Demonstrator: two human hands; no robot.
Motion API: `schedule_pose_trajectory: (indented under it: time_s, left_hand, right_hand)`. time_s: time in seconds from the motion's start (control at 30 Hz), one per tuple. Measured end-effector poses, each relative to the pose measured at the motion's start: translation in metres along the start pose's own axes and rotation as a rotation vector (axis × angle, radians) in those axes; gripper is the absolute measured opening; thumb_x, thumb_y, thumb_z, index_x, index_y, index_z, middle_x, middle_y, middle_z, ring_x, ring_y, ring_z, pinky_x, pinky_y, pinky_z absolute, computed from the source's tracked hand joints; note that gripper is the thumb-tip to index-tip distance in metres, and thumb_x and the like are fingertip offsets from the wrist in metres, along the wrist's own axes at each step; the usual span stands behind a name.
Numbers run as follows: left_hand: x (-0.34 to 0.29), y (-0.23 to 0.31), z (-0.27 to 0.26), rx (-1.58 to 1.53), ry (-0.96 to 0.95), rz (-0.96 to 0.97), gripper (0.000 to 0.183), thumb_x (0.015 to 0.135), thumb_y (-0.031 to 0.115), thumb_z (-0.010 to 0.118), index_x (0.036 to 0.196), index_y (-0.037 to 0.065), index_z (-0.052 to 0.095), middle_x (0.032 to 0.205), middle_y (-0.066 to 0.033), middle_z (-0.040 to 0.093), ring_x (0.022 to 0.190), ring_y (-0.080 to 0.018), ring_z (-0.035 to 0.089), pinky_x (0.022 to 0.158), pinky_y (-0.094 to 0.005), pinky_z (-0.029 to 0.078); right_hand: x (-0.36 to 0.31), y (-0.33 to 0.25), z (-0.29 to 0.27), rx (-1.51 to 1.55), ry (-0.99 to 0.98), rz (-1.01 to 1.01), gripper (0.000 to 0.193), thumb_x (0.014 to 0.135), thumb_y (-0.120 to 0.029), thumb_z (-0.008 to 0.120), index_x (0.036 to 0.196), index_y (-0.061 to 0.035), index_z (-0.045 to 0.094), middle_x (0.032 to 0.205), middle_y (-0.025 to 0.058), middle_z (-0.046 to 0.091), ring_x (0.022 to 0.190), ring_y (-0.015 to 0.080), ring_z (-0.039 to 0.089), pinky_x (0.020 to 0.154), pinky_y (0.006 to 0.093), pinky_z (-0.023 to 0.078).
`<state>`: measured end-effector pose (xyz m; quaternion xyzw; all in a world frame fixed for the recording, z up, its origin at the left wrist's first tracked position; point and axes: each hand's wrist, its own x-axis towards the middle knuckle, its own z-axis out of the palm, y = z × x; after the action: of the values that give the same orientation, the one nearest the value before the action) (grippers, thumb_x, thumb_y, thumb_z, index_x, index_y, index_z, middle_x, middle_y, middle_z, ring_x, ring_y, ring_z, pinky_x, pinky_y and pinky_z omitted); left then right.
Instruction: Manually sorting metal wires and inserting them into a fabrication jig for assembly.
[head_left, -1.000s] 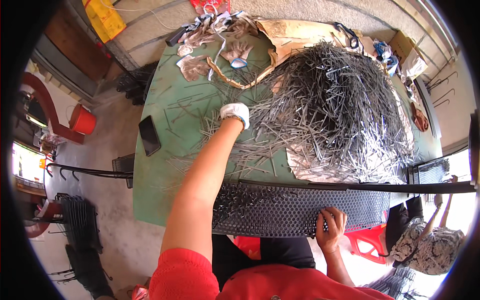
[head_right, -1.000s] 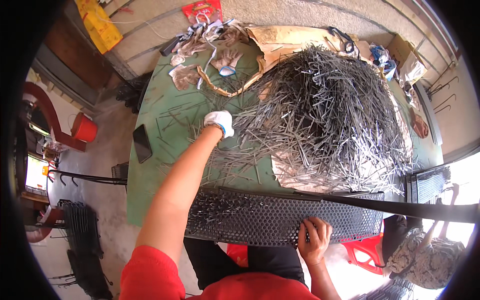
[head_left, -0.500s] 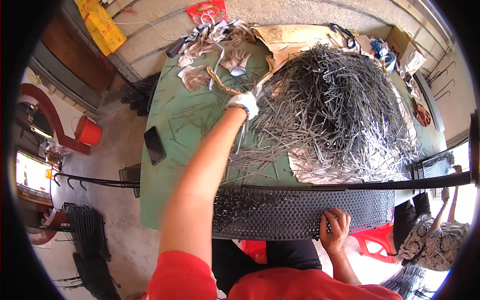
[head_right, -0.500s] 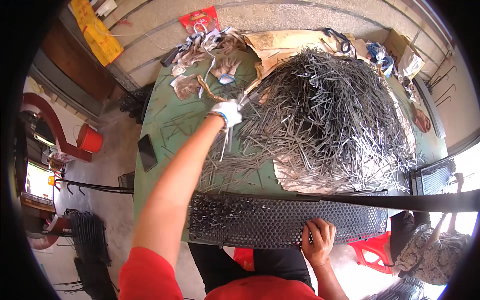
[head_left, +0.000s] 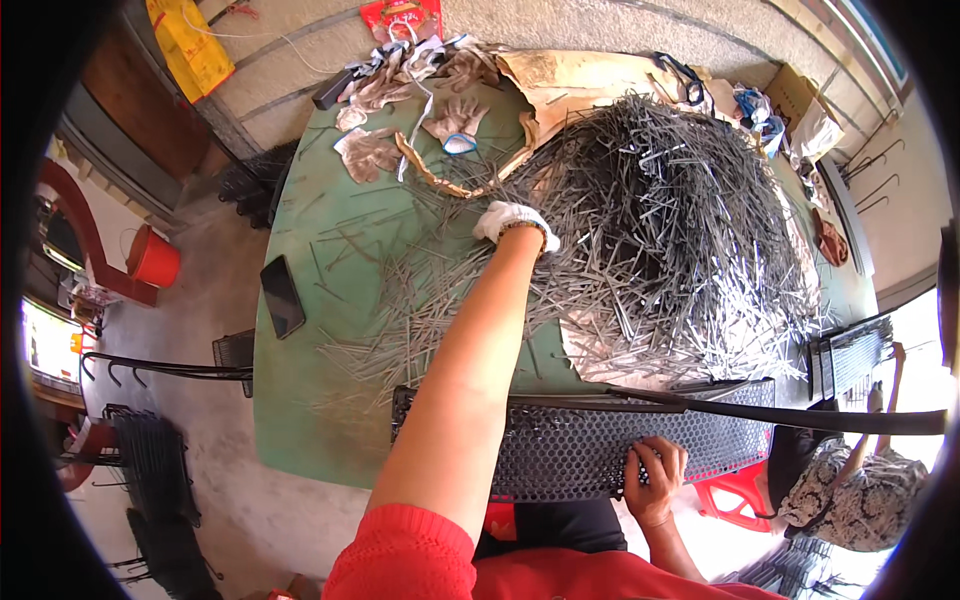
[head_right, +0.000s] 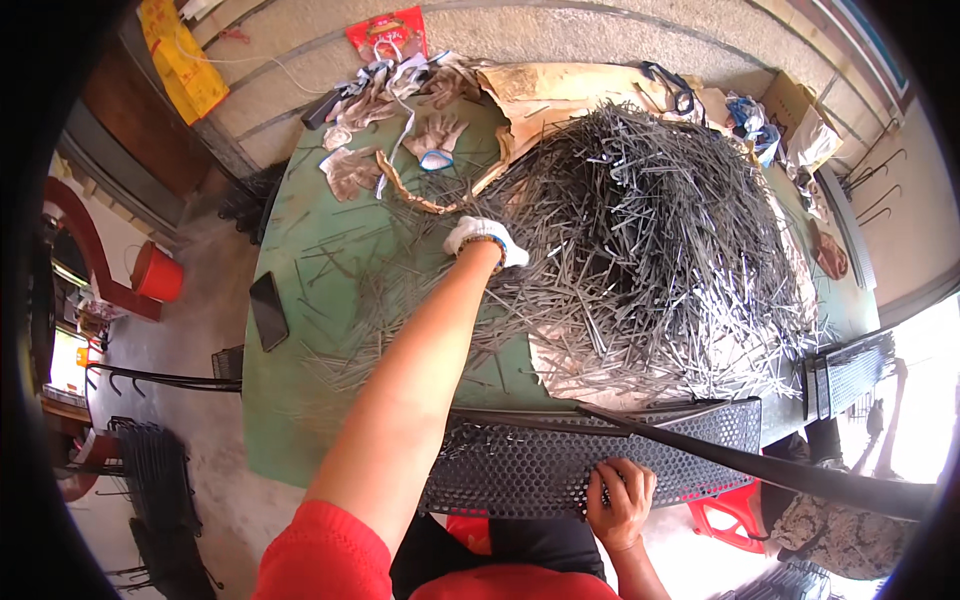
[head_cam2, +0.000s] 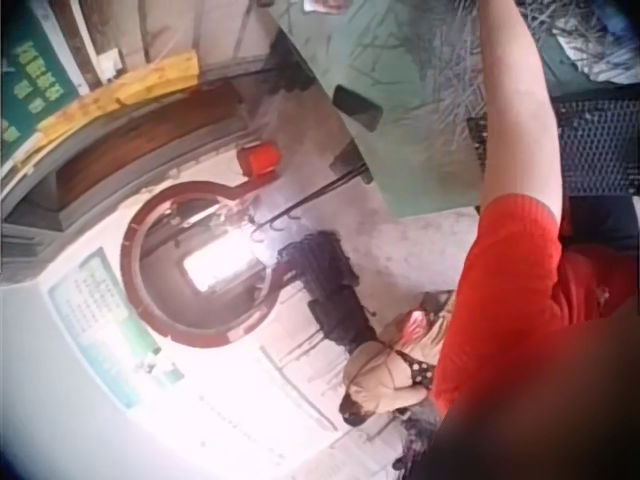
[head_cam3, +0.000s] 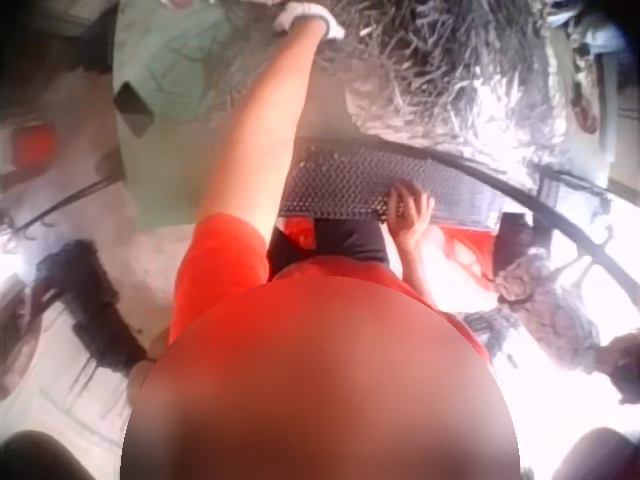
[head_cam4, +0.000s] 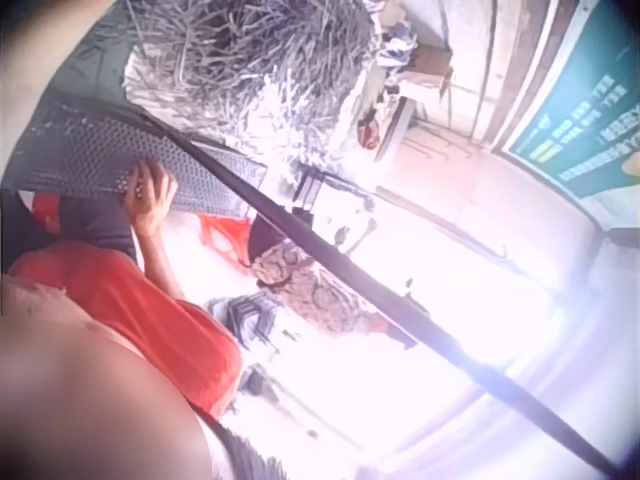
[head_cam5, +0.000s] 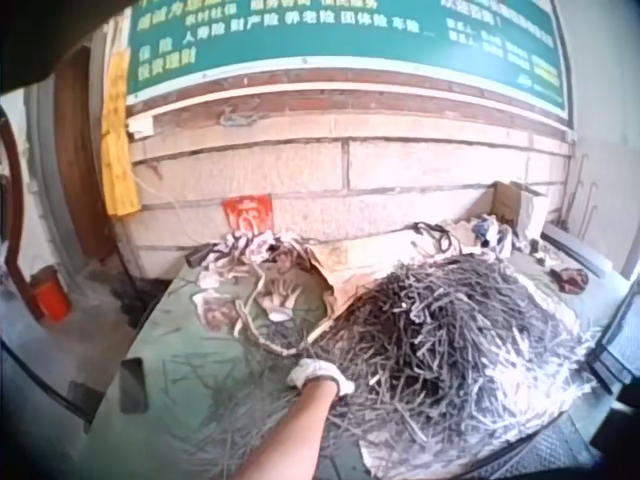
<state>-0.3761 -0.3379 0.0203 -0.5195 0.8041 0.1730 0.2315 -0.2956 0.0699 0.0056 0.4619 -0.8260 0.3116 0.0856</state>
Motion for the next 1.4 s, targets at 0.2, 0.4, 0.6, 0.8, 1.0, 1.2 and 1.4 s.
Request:
schedule_pose_trajectory:
  time_s: [0.2,0.4,0.6,0.8,1.0,1.2,1.4]
  left_hand:
    - [0.020,-0.011,0.008,0.066,0.018,0.157,0.054,0.082,0.035,0.069,0.130,0.014,0.058,0.138,-0.0080,0.053,0.123,-0.0268,0.053,0.091,-0.0489,0.050]
    - [0.015,-0.022,0.022,0.099,0.086,0.192,0.066,0.082,0.026,0.068,0.140,0.011,0.042,0.133,-0.0115,0.057,0.113,-0.0248,0.062,0.085,-0.0404,0.054]
    - [-0.005,-0.022,0.016,0.175,0.270,0.119,0.089,0.071,0.046,0.078,0.144,0.014,0.038,0.143,-0.0104,0.044,0.133,-0.0282,0.041,0.100,-0.0512,0.038]
    - [0.030,-0.028,0.022,0.026,-0.035,0.040,0.061,0.083,0.035,0.069,0.136,0.011,0.053,0.143,-0.0110,0.047,0.127,-0.0319,0.050,0.101,-0.0549,0.037]
    - [0.017,-0.024,0.025,-0.045,-0.024,0.062,0.045,0.086,0.024,0.065,0.128,0.009,0.060,0.138,-0.0072,0.053,0.118,-0.0275,0.058,0.083,-0.0499,0.052]
    - [0.015,-0.032,0.038,-0.204,0.149,-0.035,0.041,0.084,0.024,0.063,0.123,0.011,0.063,0.119,-0.0122,0.066,0.108,-0.0251,0.065,0.082,-0.0413,0.054]
    - [0.023,-0.078,0.031,-0.231,0.089,0.242,0.036,0.075,0.027,0.064,0.100,0.002,0.071,0.102,-0.0207,0.069,0.096,-0.0303,0.068,0.079,-0.0354,0.053]
  right_hand:
    - [-0.001,0.002,0.000,-0.001,0.005,-0.007,0.020,0.073,0.002,0.068,0.092,-0.0041,0.066,0.097,0.0107,0.061,0.088,0.0294,0.057,0.079,0.0392,0.044]
    - [-0.002,0.004,0.001,0.001,0.011,-0.016,0.020,0.073,0.001,0.069,0.092,-0.0044,0.066,0.098,0.0095,0.061,0.089,0.0287,0.056,0.080,0.0394,0.043]
    - [-0.001,0.007,0.000,-0.017,0.009,-0.017,0.020,0.073,0.000,0.070,0.092,-0.0042,0.067,0.097,0.0085,0.060,0.089,0.0284,0.056,0.081,0.0389,0.043]
    - [-0.002,0.002,0.002,-0.009,0.011,-0.030,0.021,0.073,0.000,0.071,0.093,-0.0038,0.067,0.097,0.0091,0.061,0.089,0.0287,0.056,0.081,0.0391,0.043]
    - [-0.004,0.003,0.001,-0.011,0.010,-0.020,0.021,0.073,0.000,0.070,0.093,-0.0039,0.067,0.098,0.0092,0.061,0.089,0.0289,0.056,0.081,0.0394,0.043]
    - [-0.003,0.000,-0.001,-0.023,0.018,-0.030,0.020,0.074,-0.001,0.070,0.093,-0.0042,0.067,0.099,0.0089,0.061,0.090,0.0286,0.056,0.081,0.0392,0.043]
    - [0.000,0.003,-0.001,-0.029,0.016,-0.027,0.019,0.074,-0.002,0.070,0.093,-0.0039,0.067,0.099,0.0091,0.061,0.090,0.0284,0.057,0.081,0.0392,0.042]
